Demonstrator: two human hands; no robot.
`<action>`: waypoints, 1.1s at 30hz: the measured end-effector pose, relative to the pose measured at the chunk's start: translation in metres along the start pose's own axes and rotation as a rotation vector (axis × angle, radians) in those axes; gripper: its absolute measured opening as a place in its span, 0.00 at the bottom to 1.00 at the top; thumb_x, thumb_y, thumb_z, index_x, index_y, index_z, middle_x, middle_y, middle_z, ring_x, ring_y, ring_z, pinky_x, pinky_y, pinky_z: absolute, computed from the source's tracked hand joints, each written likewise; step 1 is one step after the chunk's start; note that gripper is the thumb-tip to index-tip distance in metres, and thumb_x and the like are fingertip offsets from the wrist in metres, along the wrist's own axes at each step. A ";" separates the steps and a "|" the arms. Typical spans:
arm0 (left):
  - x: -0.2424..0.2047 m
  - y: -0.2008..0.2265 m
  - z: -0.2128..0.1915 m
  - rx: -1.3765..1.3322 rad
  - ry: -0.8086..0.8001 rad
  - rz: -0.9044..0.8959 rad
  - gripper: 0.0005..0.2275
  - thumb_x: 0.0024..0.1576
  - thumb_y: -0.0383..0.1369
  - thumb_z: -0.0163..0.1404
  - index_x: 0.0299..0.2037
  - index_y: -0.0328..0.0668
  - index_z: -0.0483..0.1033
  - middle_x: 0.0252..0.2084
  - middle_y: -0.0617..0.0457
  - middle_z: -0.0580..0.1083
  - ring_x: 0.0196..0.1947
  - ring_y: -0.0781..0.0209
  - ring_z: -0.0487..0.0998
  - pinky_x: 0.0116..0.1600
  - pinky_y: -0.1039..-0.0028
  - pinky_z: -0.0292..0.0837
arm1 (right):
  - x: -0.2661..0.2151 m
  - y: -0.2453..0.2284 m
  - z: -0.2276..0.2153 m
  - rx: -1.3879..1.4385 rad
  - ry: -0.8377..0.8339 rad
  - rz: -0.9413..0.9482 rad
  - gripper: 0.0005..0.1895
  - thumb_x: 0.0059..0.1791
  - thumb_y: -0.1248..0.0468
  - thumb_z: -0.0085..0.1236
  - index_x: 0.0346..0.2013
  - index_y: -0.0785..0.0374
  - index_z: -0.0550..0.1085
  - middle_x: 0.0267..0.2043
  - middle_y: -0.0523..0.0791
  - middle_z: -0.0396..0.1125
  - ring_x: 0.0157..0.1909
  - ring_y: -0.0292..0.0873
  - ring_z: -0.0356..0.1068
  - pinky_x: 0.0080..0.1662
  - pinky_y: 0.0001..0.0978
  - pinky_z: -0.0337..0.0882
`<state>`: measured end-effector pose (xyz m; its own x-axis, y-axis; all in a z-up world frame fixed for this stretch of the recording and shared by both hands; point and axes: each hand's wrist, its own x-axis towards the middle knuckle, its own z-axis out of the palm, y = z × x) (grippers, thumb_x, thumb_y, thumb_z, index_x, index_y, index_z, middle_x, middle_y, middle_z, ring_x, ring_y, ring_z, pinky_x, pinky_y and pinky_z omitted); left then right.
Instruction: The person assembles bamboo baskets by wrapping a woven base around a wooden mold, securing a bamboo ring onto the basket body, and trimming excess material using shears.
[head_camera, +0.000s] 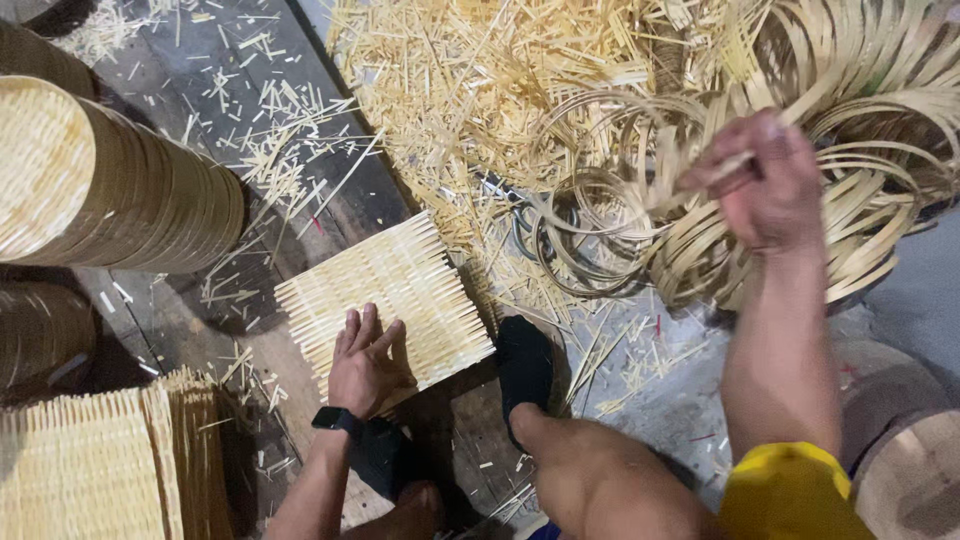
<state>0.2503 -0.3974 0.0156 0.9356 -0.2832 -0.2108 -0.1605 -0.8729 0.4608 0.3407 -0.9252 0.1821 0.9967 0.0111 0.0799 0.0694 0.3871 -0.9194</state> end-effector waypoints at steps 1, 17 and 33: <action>0.001 -0.002 -0.001 -0.001 -0.029 -0.003 0.42 0.31 0.41 0.71 0.64 0.62 0.72 0.77 0.45 0.54 0.75 0.39 0.49 0.72 0.53 0.49 | -0.005 -0.012 -0.001 -0.105 0.135 -0.015 0.24 0.63 0.48 0.47 0.29 0.59 0.67 0.29 0.42 0.61 0.30 0.39 0.65 0.38 0.38 0.70; 0.011 0.141 -0.213 -1.438 -0.110 0.088 0.26 0.65 0.38 0.47 0.71 0.35 0.59 0.52 0.43 0.77 0.49 0.54 0.81 0.55 0.61 0.82 | -0.027 -0.005 0.160 0.446 -0.200 0.301 0.35 0.61 0.35 0.35 0.20 0.55 0.57 0.20 0.39 0.49 0.22 0.37 0.48 0.29 0.32 0.57; -0.062 0.143 -0.259 -0.644 0.746 -0.089 0.25 0.63 0.52 0.50 0.22 0.39 0.73 0.17 0.49 0.71 0.16 0.64 0.68 0.21 0.77 0.59 | -0.045 -0.050 0.331 -1.106 -0.603 -0.816 0.08 0.51 0.64 0.69 0.38 0.66 0.79 0.32 0.45 0.71 0.28 0.38 0.71 0.29 0.27 0.70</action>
<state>0.2515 -0.4017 0.3182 0.9297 0.2894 0.2279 -0.0851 -0.4331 0.8973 0.2785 -0.6395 0.3521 0.5230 0.6159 0.5891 0.8520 -0.3963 -0.3421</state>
